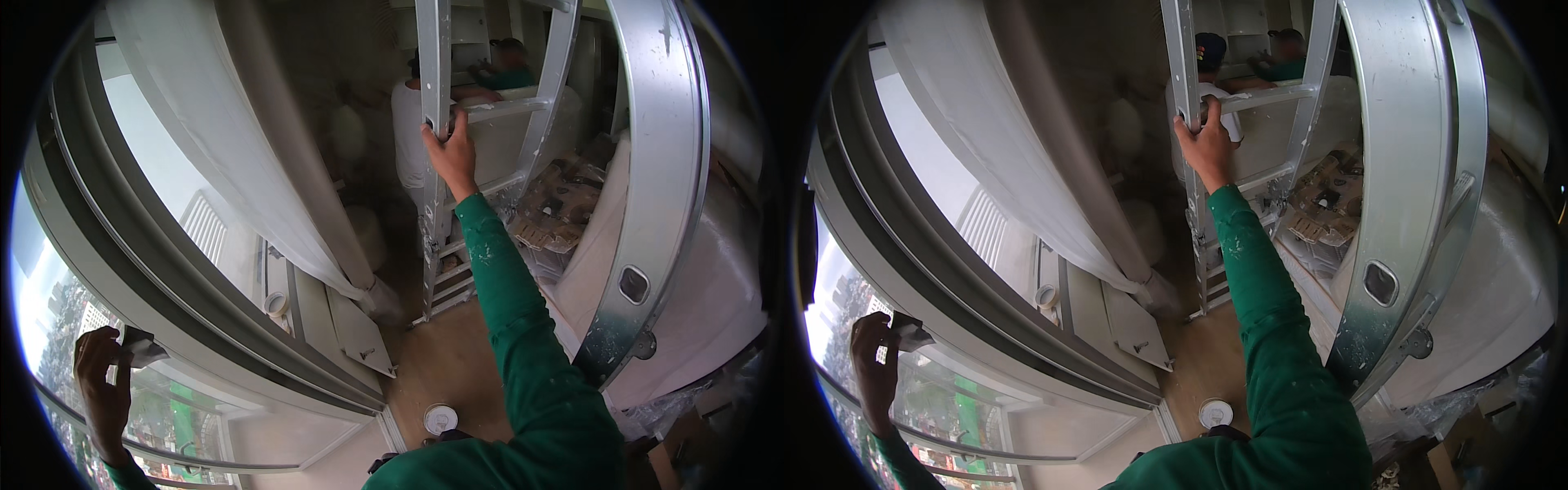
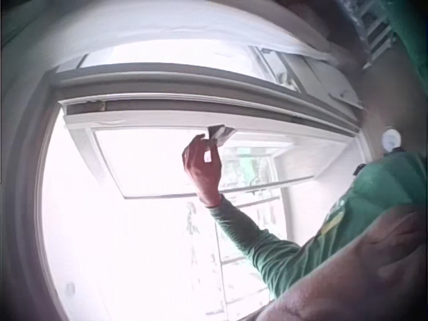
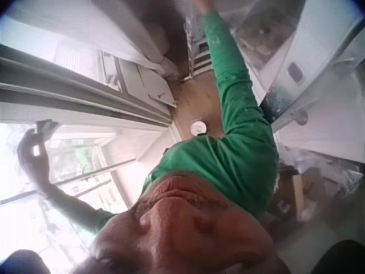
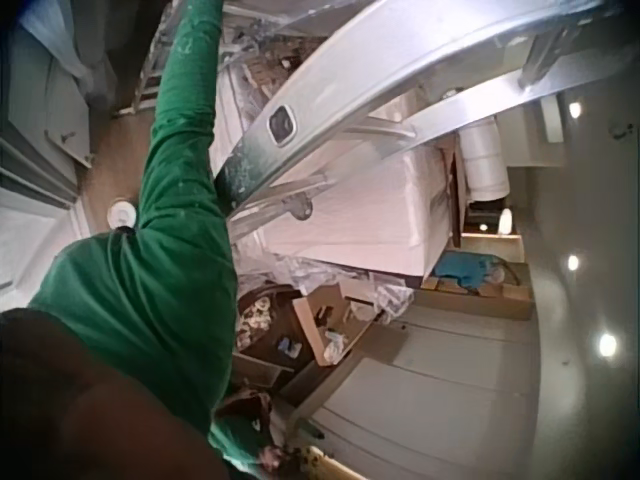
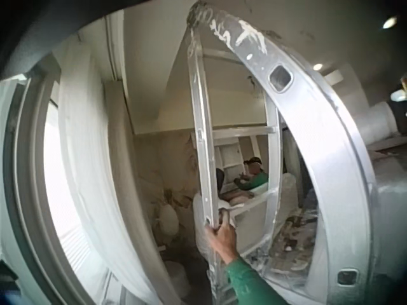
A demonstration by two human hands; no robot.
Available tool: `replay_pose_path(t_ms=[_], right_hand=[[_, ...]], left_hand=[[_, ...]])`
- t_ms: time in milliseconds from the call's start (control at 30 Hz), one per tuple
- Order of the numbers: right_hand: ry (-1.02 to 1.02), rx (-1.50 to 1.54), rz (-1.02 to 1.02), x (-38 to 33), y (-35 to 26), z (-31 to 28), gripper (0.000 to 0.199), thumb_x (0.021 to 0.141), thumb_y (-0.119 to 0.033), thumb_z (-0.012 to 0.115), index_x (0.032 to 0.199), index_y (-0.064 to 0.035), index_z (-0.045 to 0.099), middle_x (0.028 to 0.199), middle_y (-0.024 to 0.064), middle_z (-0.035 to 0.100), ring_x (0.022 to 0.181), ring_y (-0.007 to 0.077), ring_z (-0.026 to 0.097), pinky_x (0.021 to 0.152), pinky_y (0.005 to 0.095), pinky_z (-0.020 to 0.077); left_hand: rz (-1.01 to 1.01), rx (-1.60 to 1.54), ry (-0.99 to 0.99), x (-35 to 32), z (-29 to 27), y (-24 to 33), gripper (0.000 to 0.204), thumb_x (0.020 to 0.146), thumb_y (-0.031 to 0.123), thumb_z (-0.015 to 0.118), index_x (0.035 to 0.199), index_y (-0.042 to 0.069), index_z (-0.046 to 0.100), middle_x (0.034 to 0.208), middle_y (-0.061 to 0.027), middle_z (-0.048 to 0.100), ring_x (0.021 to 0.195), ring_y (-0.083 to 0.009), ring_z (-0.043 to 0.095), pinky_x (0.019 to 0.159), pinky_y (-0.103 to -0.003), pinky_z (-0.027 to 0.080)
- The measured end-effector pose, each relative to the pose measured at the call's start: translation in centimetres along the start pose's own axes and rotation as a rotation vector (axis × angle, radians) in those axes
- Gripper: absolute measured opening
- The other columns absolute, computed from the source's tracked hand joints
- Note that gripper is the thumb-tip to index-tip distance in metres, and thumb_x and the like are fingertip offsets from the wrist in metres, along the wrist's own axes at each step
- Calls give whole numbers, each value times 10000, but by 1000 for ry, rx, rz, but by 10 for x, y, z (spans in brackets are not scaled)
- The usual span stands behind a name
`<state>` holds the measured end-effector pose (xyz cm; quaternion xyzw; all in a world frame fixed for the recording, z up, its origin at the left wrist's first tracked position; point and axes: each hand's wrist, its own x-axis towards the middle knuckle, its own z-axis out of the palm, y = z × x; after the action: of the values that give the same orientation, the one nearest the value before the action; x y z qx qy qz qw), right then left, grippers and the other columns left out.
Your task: The person applies adhesive tape to the upper frame of a doorway, pressing it down by hand and using a scraper to smooth it.
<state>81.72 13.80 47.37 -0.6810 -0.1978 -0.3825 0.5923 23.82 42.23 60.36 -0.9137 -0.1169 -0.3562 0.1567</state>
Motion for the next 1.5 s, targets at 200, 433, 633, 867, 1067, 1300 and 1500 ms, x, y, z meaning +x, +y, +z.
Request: replay_pose_path(t_ms=[200,433,633,867,1067,1300,1500], right_hand=[[18,102,-32,1,2,4,682,881,-317,756,1419,-98,399,905,180,742,816,378,739,773,479,562],[54,148,-148,0,15,14,697,872,-264,788,1413,-51,404,1018,206,741,895,344,755,790,437,585],[-2,95,-145,4,22,13,713,909,-261,779,1448,-22,378,1203,227,669,1041,307,699,873,410,564],[-47,79,-140,8,21,13,710,920,-254,788,1426,23,375,1251,219,620,1090,283,656,925,385,538],[-104,123,-119,7,20,8,727,930,-257,787,1432,33,349,1289,207,597,1149,266,631,965,374,522],[-102,153,-90,6,14,9,706,932,-252,780,1434,32,373,1313,193,587,1183,254,602,1013,367,479],[-74,91,-101,4,15,11,712,935,-261,779,1442,31,372,1307,201,596,1182,259,612,1000,362,490]], left_hand=[[-466,-592,-165,-177,134,-57,150,893,75,726,902,-28,616,911,-110,672,817,-210,582,775,-333,463],[-1742,-1165,-14,-502,295,47,496,958,340,710,1341,36,630,1127,-99,659,1023,-214,634,778,-327,525],[-2113,-920,-540,-653,328,149,521,928,450,732,1222,23,684,967,-65,663,841,-165,612,682,-290,482],[-1875,-870,-963,-701,354,147,535,907,497,743,1166,31,702,905,-40,654,770,-145,581,644,-285,455],[-1749,-861,-984,-727,360,131,551,889,537,753,1118,38,718,852,-19,646,709,-128,554,612,-280,432],[-1606,-1131,-648,-673,367,158,455,924,534,715,955,80,702,809,-27,653,660,-122,564,526,-272,392],[-1631,-1421,-627,-567,371,183,177,997,215,692,936,51,664,886,-32,696,800,-131,661,673,-306,544]])
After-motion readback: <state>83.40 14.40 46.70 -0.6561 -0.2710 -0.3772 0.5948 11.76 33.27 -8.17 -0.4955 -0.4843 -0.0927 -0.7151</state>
